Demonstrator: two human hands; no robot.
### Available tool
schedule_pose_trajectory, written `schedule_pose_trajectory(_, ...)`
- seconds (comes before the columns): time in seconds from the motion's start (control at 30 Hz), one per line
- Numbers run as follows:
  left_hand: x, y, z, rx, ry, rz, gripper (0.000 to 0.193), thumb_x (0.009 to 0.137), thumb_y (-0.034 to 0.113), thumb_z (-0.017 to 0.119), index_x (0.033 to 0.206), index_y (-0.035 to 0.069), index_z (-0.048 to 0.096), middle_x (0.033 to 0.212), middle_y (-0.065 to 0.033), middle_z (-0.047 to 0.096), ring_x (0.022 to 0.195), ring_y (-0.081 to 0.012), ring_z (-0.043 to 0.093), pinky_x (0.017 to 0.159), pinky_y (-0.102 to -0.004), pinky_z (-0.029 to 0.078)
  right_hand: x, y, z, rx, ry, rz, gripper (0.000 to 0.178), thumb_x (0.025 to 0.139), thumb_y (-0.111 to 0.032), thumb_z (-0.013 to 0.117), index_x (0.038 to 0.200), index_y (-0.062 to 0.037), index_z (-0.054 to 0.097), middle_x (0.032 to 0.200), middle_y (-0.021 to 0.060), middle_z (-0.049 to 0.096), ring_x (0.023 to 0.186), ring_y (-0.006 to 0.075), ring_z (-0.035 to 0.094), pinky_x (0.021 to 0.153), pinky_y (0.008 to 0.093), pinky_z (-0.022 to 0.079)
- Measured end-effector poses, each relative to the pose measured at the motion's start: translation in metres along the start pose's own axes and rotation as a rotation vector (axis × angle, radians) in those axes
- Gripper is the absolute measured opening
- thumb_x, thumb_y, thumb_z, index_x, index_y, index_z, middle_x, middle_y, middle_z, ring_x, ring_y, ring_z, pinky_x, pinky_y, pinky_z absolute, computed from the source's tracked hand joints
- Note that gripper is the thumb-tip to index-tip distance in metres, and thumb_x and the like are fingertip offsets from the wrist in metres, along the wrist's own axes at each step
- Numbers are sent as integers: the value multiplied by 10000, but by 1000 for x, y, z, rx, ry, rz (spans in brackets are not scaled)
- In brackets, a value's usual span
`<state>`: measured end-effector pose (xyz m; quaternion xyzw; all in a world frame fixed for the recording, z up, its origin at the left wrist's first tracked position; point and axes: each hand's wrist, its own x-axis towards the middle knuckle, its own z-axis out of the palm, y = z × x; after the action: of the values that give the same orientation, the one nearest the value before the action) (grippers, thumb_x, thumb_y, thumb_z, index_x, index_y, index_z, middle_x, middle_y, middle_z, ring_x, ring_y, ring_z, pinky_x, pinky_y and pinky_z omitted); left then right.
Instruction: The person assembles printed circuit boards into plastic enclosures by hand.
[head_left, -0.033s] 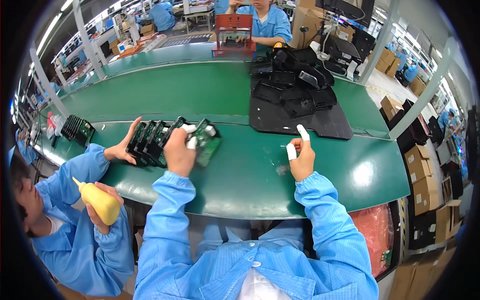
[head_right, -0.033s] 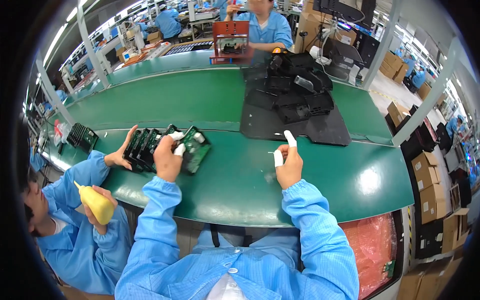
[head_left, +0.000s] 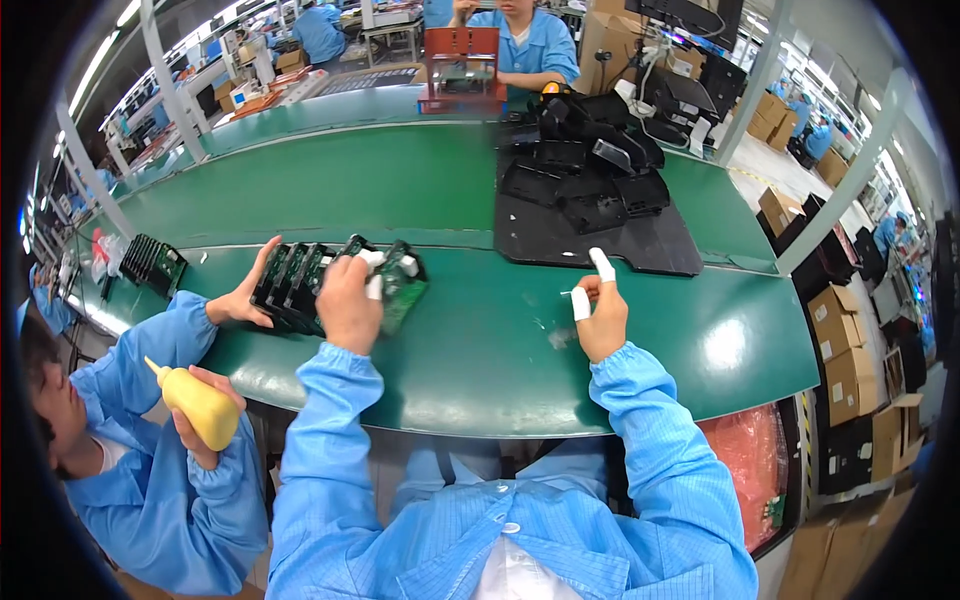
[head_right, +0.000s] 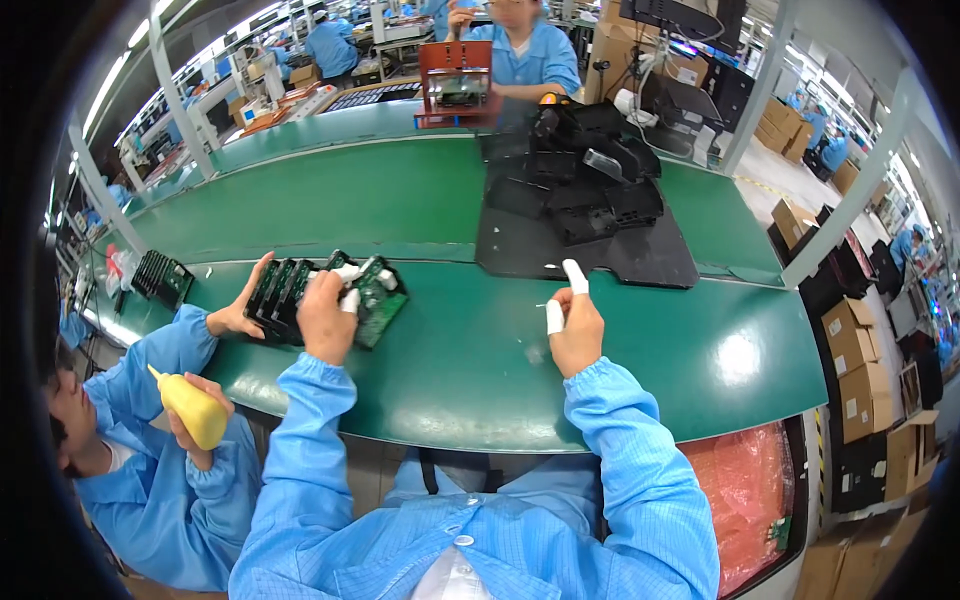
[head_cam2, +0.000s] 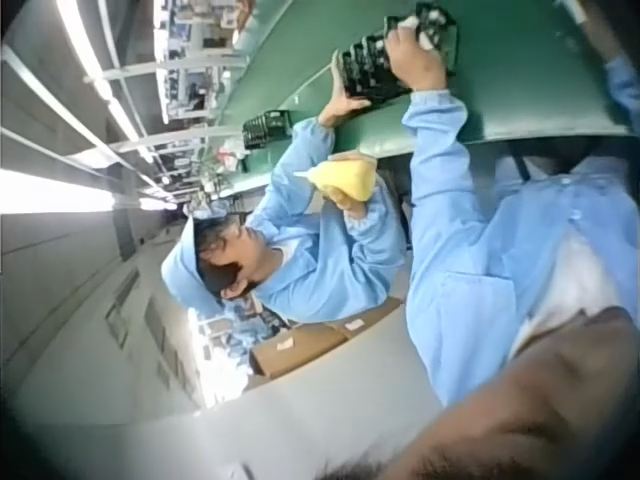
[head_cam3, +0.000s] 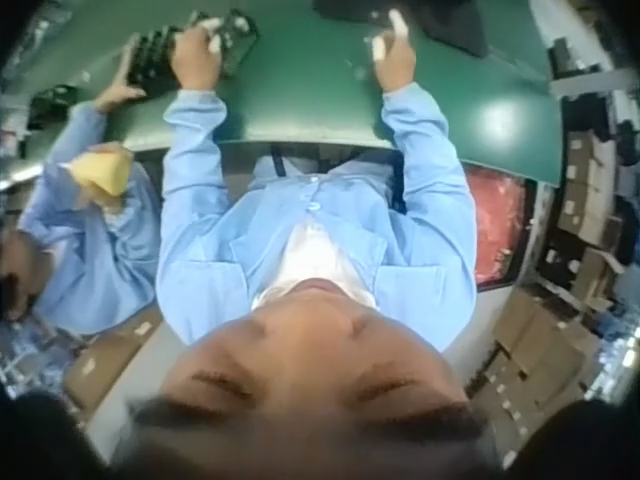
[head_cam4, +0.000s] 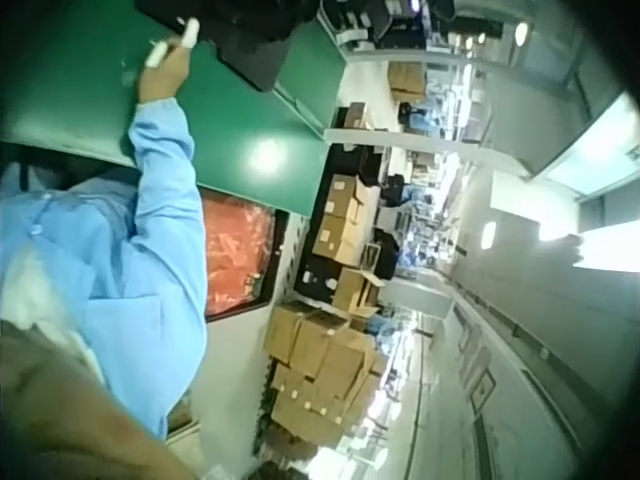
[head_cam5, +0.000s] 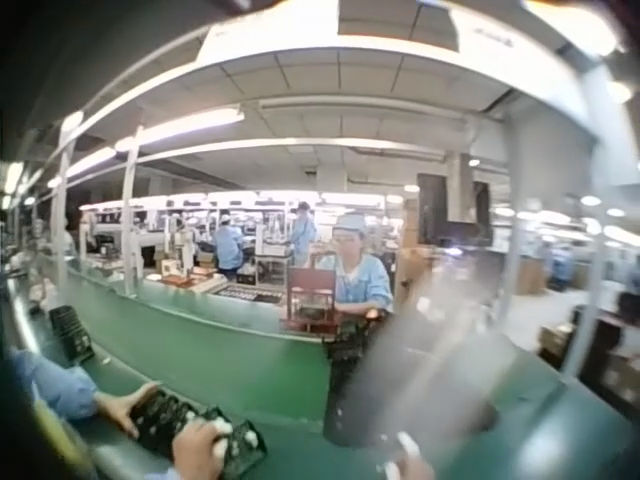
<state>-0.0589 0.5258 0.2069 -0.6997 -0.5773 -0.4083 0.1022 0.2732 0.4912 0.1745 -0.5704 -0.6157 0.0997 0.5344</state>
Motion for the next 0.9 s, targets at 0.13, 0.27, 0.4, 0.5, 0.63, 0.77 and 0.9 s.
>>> schedule_pose_trajectory(0.13,10,-25,-30,370,-23,125,211,698,0,616,883,101,595,849,-62,567,885,-307,526,709,-418,407,-3,9,-11,-404,-102,-511,231,756,13,623,985,-17,601,848,137,587,767,309,586,642,406,490)
schedule_pose_trajectory(0.27,12,-46,-38,631,47,66,319,708,77,688,1015,145,638,944,-65,587,963,-282,535,749,-408,420,-15,2,-13,-386,-403,-556,307,752,-61,608,1057,-62,646,891,95,622,835,275,580,726,404,487)
schedule_pose_trajectory(0.4,50,66,36,-56,67,209,475,705,122,777,1158,111,635,1064,-132,603,992,-298,564,856,-413,464,-21,4,-38,-400,-421,-349,295,795,-118,632,1086,-70,631,972,110,646,882,296,595,761,395,491)
schedule_pose_trajectory(0.5,88,149,141,-597,-454,-227,640,796,471,730,1248,49,564,876,-114,681,922,-252,639,871,-369,462,-34,-11,-53,-225,-204,-339,294,812,-135,656,1096,-67,621,992,123,645,889,309,602,770,411,490)
schedule_pose_trajectory(0.63,113,171,229,-211,-596,-346,804,704,552,745,1322,94,512,1332,-204,535,1247,-359,505,1055,-421,385,-79,-8,-88,-268,29,-271,328,798,-92,681,1120,-62,629,1032,147,644,861,314,616,779,408,514)
schedule_pose_trajectory(0.77,142,118,281,-51,-524,16,525,769,249,722,1257,139,565,1210,-149,617,1127,-328,582,979,-410,444,-151,57,-200,-584,514,27,292,839,-65,627,1130,-35,624,996,130,647,862,284,638,768,367,519)
schedule_pose_trajectory(0.9,141,170,287,-255,-459,456,394,803,0,613,1162,162,630,1013,-122,638,941,-312,613,850,-387,489,-288,229,-375,-398,877,751,317,863,-124,666,1160,-20,632,1095,124,676,1029,232,630,922,342,489)
